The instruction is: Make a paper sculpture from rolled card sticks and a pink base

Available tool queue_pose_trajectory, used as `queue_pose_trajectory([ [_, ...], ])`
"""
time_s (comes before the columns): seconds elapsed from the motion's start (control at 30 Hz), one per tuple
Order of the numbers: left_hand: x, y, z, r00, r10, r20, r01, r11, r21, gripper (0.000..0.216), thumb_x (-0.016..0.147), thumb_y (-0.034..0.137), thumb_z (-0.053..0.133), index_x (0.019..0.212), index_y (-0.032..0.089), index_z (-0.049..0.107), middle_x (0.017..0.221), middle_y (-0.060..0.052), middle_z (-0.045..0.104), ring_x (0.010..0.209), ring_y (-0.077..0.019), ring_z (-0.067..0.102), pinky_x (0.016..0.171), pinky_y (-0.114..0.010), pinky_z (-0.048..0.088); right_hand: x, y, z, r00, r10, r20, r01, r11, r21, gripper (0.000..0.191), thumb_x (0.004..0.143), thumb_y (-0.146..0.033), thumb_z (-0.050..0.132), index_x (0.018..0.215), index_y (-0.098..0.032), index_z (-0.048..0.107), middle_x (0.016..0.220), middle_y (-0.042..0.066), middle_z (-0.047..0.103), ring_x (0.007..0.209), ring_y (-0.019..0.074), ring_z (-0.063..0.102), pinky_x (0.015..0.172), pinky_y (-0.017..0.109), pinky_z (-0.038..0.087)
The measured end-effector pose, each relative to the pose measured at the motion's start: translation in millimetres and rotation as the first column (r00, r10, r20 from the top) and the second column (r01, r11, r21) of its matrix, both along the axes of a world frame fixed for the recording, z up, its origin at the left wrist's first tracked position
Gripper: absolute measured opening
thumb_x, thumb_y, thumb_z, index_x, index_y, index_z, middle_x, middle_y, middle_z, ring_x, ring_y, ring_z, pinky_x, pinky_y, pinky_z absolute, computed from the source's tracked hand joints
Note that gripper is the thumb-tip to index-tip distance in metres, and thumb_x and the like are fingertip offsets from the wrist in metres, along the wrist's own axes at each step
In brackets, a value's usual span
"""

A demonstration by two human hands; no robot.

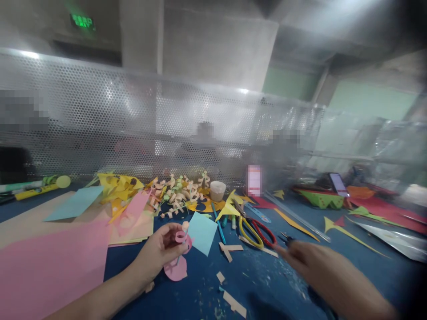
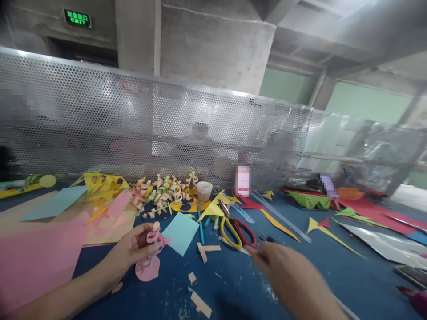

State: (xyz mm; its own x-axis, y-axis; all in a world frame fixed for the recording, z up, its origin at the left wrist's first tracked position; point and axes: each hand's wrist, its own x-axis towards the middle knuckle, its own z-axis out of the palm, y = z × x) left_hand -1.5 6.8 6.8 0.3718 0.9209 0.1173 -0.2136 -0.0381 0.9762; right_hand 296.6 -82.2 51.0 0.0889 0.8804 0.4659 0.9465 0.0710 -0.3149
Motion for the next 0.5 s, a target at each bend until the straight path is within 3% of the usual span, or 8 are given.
queue_pose_trajectory([
  [0.07,0,-1,-0.8,1.000,0.007,0.004,-0.007,1.000,-0.001,0.037,0.058,0.029,0.074,0.085,0.018,0.052,0.074,0.001,0.059,0.068,-0.0145,0.059,0.057,-0.023,0.046,-56,14,14.9,0.956,0.225,-0.191,-0.263,0.943,-0.205,0.018,0.076,-0.031,0.051,0.064,-0.024,0.062,0.057,0.001,0.065,0.051,0.0164,0.060,0.046,0.024,0.042],
  [0.13,0,-2,0.3,1.000,0.011,0.001,-0.011,1.000,0.003,0.038,0.057,0.028,0.074,0.085,0.017,0.052,0.074,0.000,0.060,0.068,-0.0147,0.059,0.059,-0.024,0.047,-102,29,17.7,0.856,0.323,-0.403,-0.416,0.894,-0.167,0.016,0.075,-0.023,0.051,0.083,-0.021,0.065,0.079,0.003,0.070,0.070,0.0166,0.064,0.063,0.025,0.048],
  [0.2,-1,-3,2.3,1.000,0.003,0.005,-0.003,1.000,0.013,0.039,0.054,0.028,0.076,0.083,0.017,0.052,0.074,-0.001,0.061,0.070,-0.0153,0.059,0.064,-0.026,0.047,-131,42,13.0,0.811,0.333,-0.481,-0.448,0.882,-0.145,0.019,0.074,-0.021,0.052,0.086,-0.017,0.066,0.080,0.006,0.070,0.074,0.0182,0.064,0.066,0.027,0.049],
  [0.37,-1,-3,5.8,1.000,-0.003,0.026,0.004,1.000,-0.013,0.039,0.051,0.026,0.077,0.081,0.018,0.054,0.074,0.002,0.061,0.070,-0.0141,0.058,0.065,-0.026,0.046,-144,59,0.7,0.719,0.389,-0.576,-0.542,0.833,-0.114,0.016,0.073,-0.020,0.053,0.078,-0.013,0.067,0.077,0.007,0.070,0.071,0.0176,0.064,0.066,0.026,0.049],
  [0.5,-1,-2,4.9,1.000,-0.010,0.022,0.010,1.000,-0.005,0.036,0.052,0.025,0.077,0.079,0.017,0.054,0.074,0.002,0.059,0.070,-0.0133,0.057,0.065,-0.025,0.046,-143,61,-1.6,0.703,0.386,-0.598,-0.537,0.839,-0.090,0.013,0.070,-0.016,0.054,0.075,-0.013,0.066,0.073,0.005,0.068,0.068,0.0166,0.063,0.064,0.025,0.049],
])
